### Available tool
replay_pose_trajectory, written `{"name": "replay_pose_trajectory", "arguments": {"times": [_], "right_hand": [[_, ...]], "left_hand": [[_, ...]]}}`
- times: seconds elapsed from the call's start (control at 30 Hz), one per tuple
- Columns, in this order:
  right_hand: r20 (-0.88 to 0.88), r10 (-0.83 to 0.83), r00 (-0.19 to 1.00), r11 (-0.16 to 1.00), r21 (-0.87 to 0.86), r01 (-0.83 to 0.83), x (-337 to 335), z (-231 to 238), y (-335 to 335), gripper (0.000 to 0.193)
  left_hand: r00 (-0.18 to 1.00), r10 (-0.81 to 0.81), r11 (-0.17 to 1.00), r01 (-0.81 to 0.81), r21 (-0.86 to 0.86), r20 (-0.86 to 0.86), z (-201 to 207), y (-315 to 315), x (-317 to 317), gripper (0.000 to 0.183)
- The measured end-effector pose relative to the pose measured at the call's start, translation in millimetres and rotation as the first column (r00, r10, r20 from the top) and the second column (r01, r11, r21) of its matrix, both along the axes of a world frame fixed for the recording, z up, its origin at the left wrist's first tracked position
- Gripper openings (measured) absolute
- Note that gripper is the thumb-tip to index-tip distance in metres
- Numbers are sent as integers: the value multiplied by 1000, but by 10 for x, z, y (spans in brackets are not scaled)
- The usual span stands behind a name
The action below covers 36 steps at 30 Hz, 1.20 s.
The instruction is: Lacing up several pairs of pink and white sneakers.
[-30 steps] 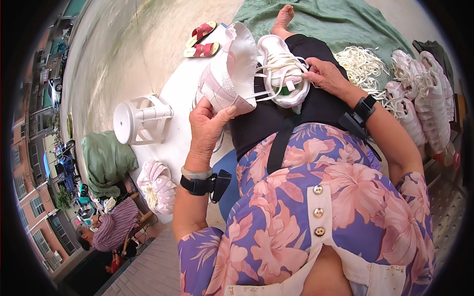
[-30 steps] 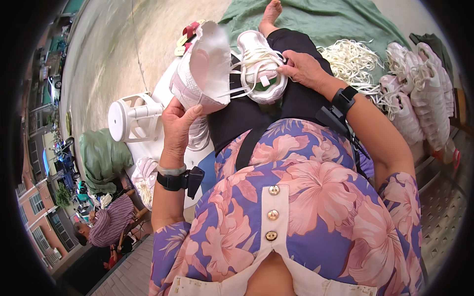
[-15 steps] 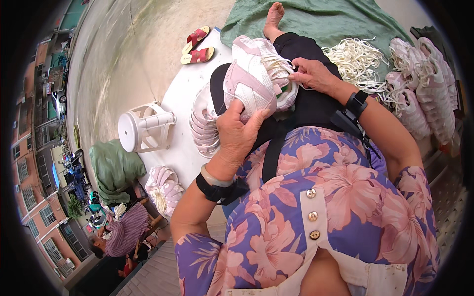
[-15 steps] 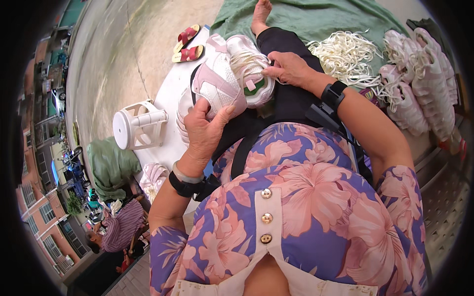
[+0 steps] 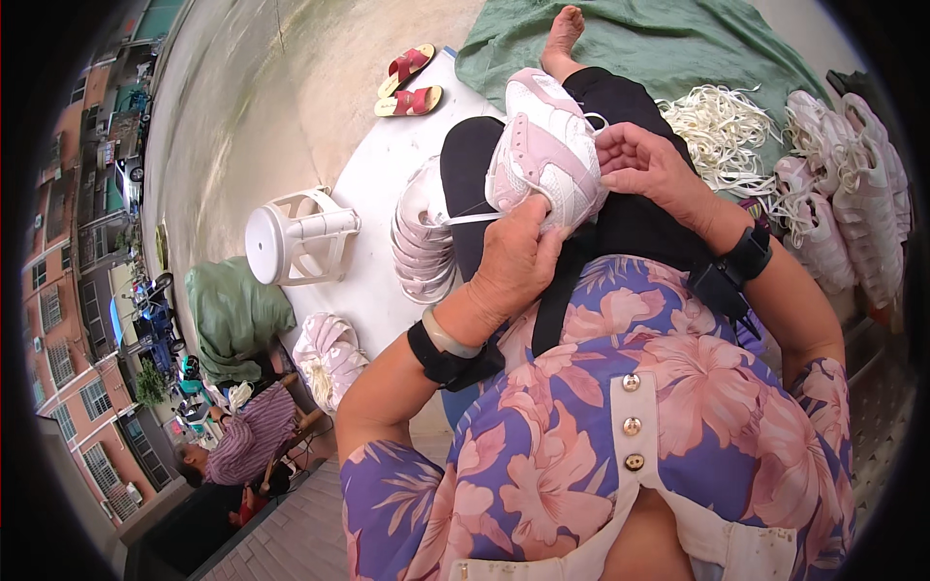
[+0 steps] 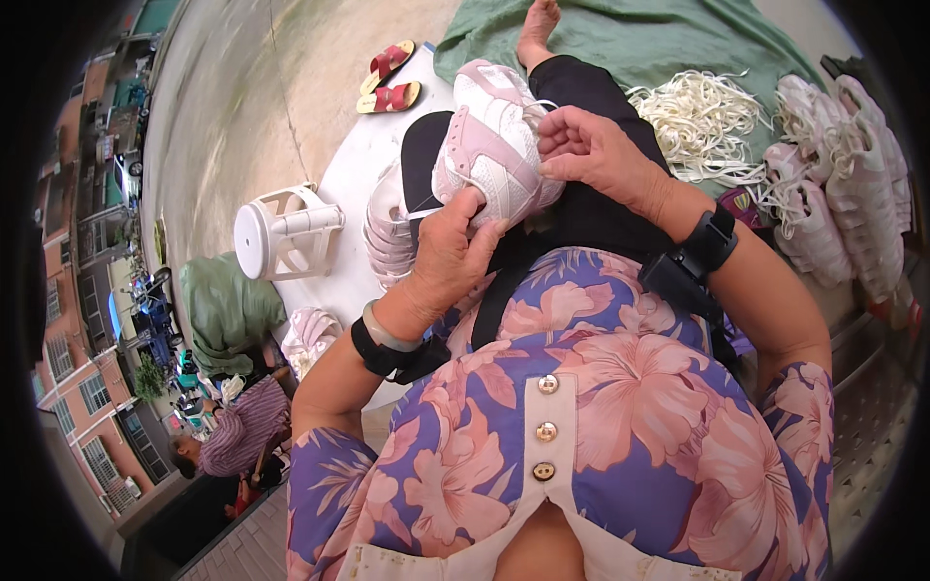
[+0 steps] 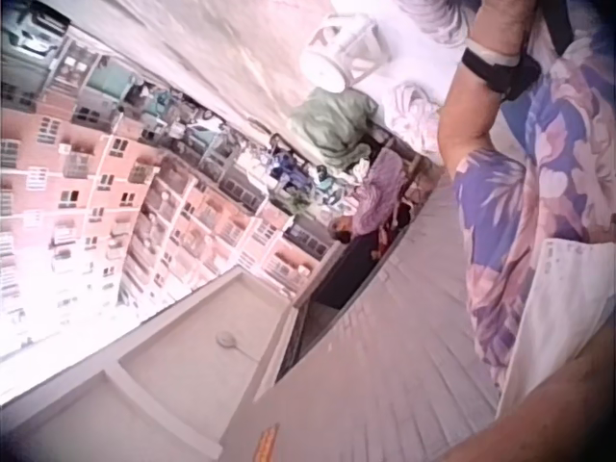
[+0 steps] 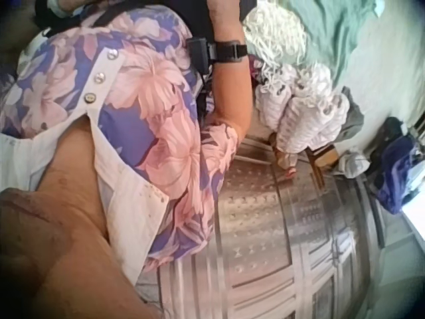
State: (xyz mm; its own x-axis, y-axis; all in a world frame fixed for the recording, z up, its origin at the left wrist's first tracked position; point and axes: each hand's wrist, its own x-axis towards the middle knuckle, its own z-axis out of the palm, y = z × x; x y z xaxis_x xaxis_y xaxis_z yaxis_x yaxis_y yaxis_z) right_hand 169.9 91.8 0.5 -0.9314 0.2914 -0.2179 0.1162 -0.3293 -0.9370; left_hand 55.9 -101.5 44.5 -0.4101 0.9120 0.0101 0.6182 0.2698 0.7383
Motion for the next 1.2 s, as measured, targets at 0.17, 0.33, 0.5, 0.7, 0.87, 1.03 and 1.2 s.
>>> {"name": "replay_pose_trajectory", "arguments": {"times": [0.17, 0.33, 0.5, 0.7, 0.87, 1.03, 1.2], "right_hand": [[3, 284, 959, 903, -337, -267, -194, 71, -122, 42], [64, 230, 971, 932, -301, -201, -218, 126, -156, 35], [94, 240, 966, 932, -302, -202, -236, 145, -175, 38], [74, 203, 976, 914, -372, -162, -327, 236, -279, 47], [32, 223, 974, 910, -365, -196, -466, 257, -341, 47], [61, 333, 941, 912, -275, -305, -650, 368, -374, 41], [209, 416, 885, 909, -70, -411, -969, 499, -516, 31]], "left_hand": [[976, -65, 998, 66, 0, -210, 127, -55, -44, 21], [903, 69, 995, -34, 90, -423, 208, -154, -250, 31], [993, 122, 991, -122, -51, 2, -34, -267, -526, 38], [968, 246, 963, -237, -130, 54, -155, -372, -609, 12], [952, 257, 966, -252, -48, 165, -108, -525, -852, 19], [848, 285, 957, -281, -77, 446, 92, -697, -1295, 17], [768, 279, 911, -402, 94, 577, 205, -590, -1725, 22]]}}
